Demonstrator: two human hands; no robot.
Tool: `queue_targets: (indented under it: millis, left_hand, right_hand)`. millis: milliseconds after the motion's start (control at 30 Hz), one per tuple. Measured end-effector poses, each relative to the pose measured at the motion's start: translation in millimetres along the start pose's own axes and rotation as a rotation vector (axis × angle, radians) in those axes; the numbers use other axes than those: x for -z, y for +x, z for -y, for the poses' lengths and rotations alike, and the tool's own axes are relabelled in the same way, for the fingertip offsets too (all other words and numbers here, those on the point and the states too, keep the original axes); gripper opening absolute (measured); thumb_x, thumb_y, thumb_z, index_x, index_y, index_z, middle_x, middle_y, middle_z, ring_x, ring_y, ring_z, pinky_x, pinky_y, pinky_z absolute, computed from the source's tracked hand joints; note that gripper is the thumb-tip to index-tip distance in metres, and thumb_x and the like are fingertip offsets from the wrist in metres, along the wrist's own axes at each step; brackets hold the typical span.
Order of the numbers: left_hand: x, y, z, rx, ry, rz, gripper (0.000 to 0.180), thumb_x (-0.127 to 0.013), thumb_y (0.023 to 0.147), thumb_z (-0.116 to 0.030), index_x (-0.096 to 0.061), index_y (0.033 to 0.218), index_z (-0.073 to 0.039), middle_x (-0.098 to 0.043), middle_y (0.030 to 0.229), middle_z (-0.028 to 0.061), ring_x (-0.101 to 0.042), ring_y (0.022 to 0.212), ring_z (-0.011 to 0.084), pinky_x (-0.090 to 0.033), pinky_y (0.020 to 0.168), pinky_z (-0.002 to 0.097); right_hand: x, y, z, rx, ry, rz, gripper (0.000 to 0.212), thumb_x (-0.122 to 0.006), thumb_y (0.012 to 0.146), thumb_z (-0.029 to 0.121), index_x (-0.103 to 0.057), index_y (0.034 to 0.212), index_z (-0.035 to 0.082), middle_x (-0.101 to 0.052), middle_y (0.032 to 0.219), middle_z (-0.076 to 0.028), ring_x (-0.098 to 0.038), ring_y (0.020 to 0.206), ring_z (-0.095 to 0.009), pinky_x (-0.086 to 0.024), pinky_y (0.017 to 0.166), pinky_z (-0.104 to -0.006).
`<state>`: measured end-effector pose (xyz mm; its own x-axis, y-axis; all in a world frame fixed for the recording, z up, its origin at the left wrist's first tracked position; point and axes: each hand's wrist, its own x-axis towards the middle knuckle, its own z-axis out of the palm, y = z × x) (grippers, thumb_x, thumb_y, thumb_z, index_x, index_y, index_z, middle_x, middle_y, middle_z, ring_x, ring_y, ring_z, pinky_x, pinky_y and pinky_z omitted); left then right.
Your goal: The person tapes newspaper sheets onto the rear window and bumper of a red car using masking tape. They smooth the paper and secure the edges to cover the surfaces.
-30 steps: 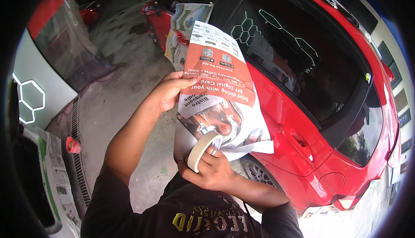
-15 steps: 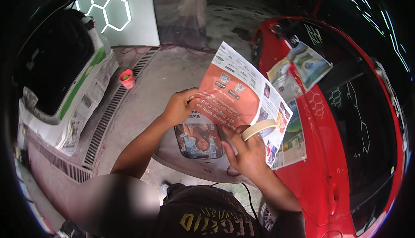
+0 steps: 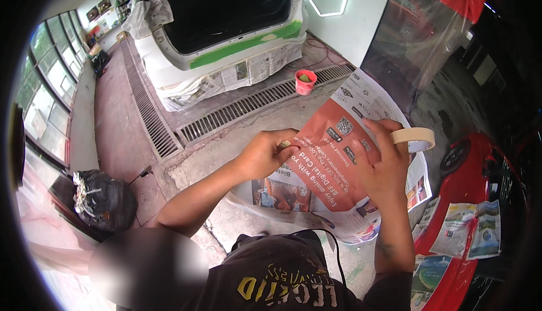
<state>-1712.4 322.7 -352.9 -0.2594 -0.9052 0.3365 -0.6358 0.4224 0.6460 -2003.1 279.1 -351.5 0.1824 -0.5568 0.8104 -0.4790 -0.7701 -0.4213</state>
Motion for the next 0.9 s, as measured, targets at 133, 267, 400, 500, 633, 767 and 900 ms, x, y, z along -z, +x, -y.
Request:
queue_targets:
  millis: [133,267,400,500,633,767,900]
  left_hand:
    - [29.7,-2.9,21.9,0.051,0.086,0.008,0.04,-0.069,0.094,-0.001,-0.069,0.133,-0.013,-0.078,0.103,0.0164,-0.075,0.09,0.0402,-0.059,0.08,0.0473]
    - [58.1,-2.4,39.8,-0.062,0.42,-0.001,0.046,-0.074,0.087,-0.005,-0.072,0.132,-0.015,-0.076,0.108,0.0118,-0.073,0.094,0.039,-0.06,0.078,0.0471]
    - [90.2,9.9,40.8,-0.016,0.675,0.133,0.059,-0.078,0.073,-0.007,-0.072,0.132,-0.017,-0.073,0.096,0.0059,-0.074,0.089,0.033,-0.06,0.074,0.0439]
    - [104.6,35.2,50.0,-0.047,0.751,0.127,0.059,-0.079,0.071,-0.008,-0.072,0.129,-0.016,-0.074,0.098,0.005,-0.074,0.091,0.0322,-0.061,0.075,0.0431]
    - [125.3,70.4,69.3,0.003,0.844,0.132,0.046,-0.075,0.075,-0.015,-0.074,0.121,-0.015,-0.075,0.102,0.0047,-0.075,0.091,0.0299,-0.061,0.08,0.0405]
    - [133.8,88.7,92.6,-0.081,0.924,0.157,0.029,-0.068,0.083,-0.019,-0.077,0.111,-0.018,-0.073,0.1,0.0008,-0.074,0.095,0.0253,-0.06,0.083,0.0392]
    - [150.6,97.5,121.2,-0.197,0.991,0.172,0.028,-0.069,0.083,-0.021,-0.077,0.109,-0.019,-0.073,0.101,0.0001,-0.073,0.104,0.0221,-0.058,0.095,0.0366]
  right_hand:
    - [-61.2,35.1,-17.8,0.067,0.094,0.088,0.042,-0.079,0.093,0.01,-0.07,0.133,0.007,-0.061,0.129,-0.017,-0.063,0.115,-0.036,-0.05,0.101,-0.0448]
    - [-112.1,76.7,-24.0,0.209,0.137,0.2,0.045,-0.08,0.093,0.018,-0.071,0.137,0.011,-0.06,0.134,-0.015,-0.06,0.119,-0.037,-0.048,0.103,-0.0485]
    - [-150.5,119.4,-43.3,0.353,0.177,0.446,0.06,-0.09,0.081,0.036,-0.074,0.135,0.017,-0.06,0.143,-0.013,-0.055,0.128,-0.038,-0.043,0.111,-0.0516]
    - [-182.2,160.5,-75.0,0.427,0.247,0.669,0.06,-0.095,0.072,0.045,-0.079,0.12,0.015,-0.059,0.148,-0.012,-0.052,0.134,-0.039,-0.04,0.116,-0.0513]
    - [-228.8,219.0,-118.0,0.503,0.329,0.89,0.06,-0.097,0.069,0.049,-0.079,0.112,0.012,-0.06,0.145,-0.013,-0.049,0.139,-0.038,-0.041,0.117,-0.0493]
    - [-267.7,251.0,-125.2,0.51,0.51,1.085,0.059,-0.095,0.074,0.049,-0.078,0.116,0.01,-0.06,0.144,-0.014,-0.049,0.142,-0.036,-0.042,0.118,-0.0471]
    - [-306.1,242.4,-124.4,0.56,0.533,1.358,0.047,-0.088,0.083,0.045,-0.078,0.104,0.004,-0.067,0.13,-0.016,-0.058,0.129,-0.035,-0.049,0.107,-0.0457]
